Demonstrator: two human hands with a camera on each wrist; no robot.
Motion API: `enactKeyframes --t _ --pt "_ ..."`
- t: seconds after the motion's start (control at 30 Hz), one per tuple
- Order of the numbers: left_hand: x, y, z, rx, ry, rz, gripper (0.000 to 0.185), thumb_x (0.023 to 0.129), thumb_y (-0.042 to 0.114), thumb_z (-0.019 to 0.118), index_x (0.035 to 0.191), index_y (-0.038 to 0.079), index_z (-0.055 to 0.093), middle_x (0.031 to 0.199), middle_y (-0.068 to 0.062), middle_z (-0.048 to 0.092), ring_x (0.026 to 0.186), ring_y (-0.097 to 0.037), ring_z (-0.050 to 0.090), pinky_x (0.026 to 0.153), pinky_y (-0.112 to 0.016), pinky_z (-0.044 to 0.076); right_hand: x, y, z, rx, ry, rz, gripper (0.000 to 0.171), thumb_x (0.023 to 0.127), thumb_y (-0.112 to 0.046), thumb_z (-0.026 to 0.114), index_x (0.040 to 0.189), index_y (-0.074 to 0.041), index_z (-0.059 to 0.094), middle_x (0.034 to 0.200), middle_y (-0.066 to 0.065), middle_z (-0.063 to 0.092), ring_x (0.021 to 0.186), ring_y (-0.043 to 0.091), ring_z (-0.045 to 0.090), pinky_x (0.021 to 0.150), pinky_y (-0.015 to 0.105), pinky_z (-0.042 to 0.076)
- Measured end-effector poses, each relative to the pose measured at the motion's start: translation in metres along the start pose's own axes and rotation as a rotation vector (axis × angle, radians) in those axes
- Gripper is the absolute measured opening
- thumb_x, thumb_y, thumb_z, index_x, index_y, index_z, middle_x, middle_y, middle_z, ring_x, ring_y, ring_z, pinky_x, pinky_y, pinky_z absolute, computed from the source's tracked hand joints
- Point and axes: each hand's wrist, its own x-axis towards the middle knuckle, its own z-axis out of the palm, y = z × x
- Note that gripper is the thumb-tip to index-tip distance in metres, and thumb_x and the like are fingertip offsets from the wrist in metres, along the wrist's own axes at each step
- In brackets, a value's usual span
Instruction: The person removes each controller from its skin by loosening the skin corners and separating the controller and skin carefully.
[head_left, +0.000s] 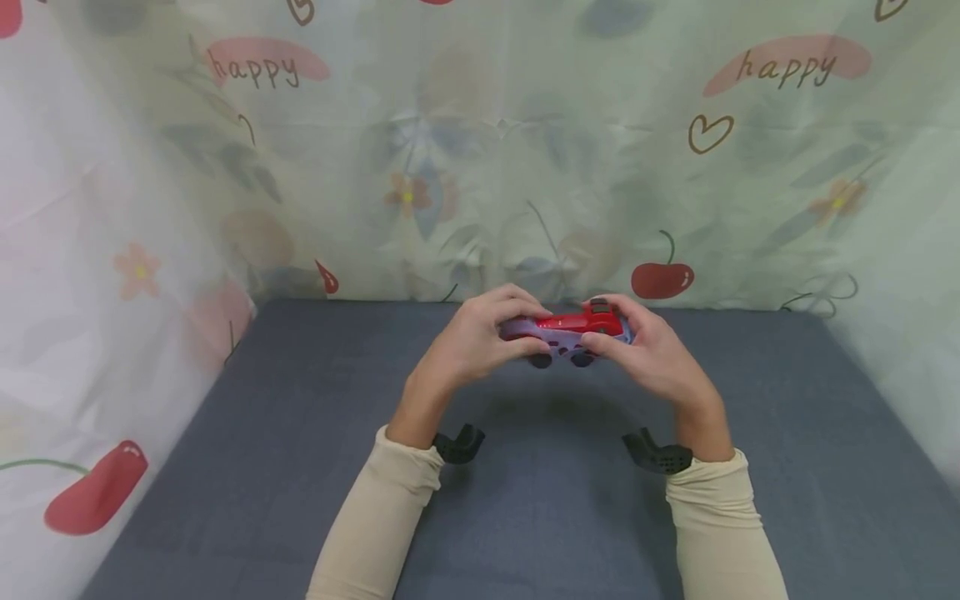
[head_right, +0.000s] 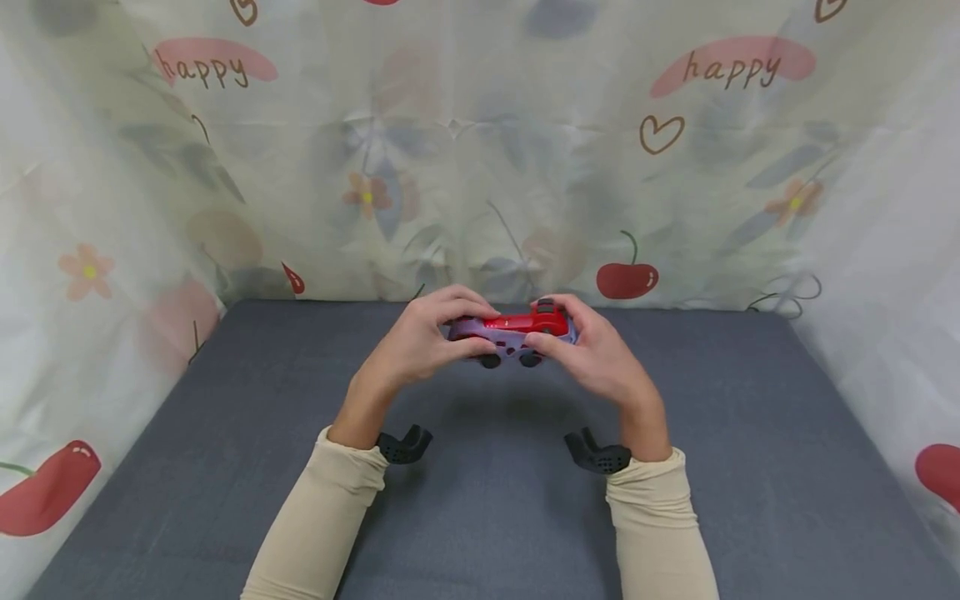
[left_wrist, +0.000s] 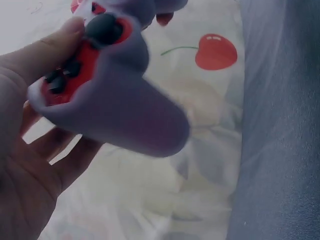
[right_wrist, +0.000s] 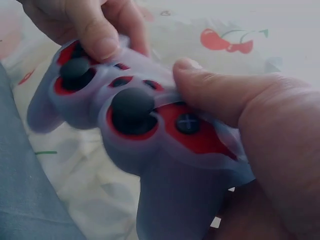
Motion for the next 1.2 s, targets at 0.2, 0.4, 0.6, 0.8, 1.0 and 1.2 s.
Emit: enactKeyframes --t 0.2,0.4,0.6,0.8,1.0,1.2 --pt "0.000 0.002 0.003 0.104 -0.016 0.051 0.030 0.090 0.025 0.079 0.118 0.015 0.078 0.115 0.004 0.070 0.098 -0.009 0.068 0.082 -0.022 0.057 -0.001 0.002 -0.005 -0.024 -0.009 0.005 0.049 0.099 -0.029 0.068 0.141 -0.012 0.052 0.126 0.008 0.063 0.104 0.024 0.062 0.087 0.029 0.054" --pt "0.001 0.003 0.007 0.206 0.086 0.158 0.016 0.093 0.022 0.076 0.105 0.013 0.080 0.105 0.003 0.074 0.090 -0.008 0.071 0.080 -0.021 0.058 0.001 0.003 -0.004 -0.026 -0.018 0.014 0.051 0.099 -0.030 0.067 0.143 -0.012 0.050 0.125 0.009 0.065 0.100 0.021 0.065 0.085 0.028 0.054" --pt "0.002 0.003 0.008 0.204 0.109 0.127 0.007 0.095 0.023 0.073 0.094 0.016 0.074 0.091 0.004 0.069 0.073 -0.006 0.060 0.068 -0.020 0.053 0.000 0.004 -0.004 -0.087 -0.041 0.018 0.054 0.099 -0.033 0.067 0.146 -0.013 0.049 0.121 0.009 0.066 0.098 0.023 0.064 0.087 0.035 0.053" --pt "0.004 0.003 0.008 0.002 0.028 0.008 0.010 0.098 0.022 0.069 0.091 0.015 0.068 0.094 0.002 0.067 0.108 -0.014 0.072 0.072 -0.024 0.057 -0.002 0.005 -0.011 -0.110 -0.092 0.035 0.050 0.096 -0.036 0.070 0.141 -0.018 0.057 0.103 0.006 0.069 0.088 0.022 0.063 0.077 0.031 0.052" --pt "0.001 0.002 0.009 -0.229 -0.031 -0.130 0.011 0.098 0.022 0.069 0.090 0.015 0.067 0.093 -0.001 0.066 0.068 -0.016 0.067 0.063 -0.032 0.059 -0.005 0.007 -0.013 -0.115 -0.137 0.069 0.049 0.094 -0.037 0.073 0.138 -0.020 0.061 0.089 0.006 0.067 0.077 0.021 0.062 0.068 0.030 0.051" --pt "0.000 0.002 0.010 -0.286 0.075 -0.130 0.010 0.102 0.019 0.063 0.094 0.013 0.064 0.092 -0.002 0.064 0.069 -0.018 0.062 0.060 -0.032 0.054 -0.001 0.006 -0.004 -0.023 -0.131 0.029 0.042 0.092 -0.032 0.075 0.129 -0.018 0.061 0.099 0.007 0.068 0.083 0.022 0.065 0.074 0.032 0.055"
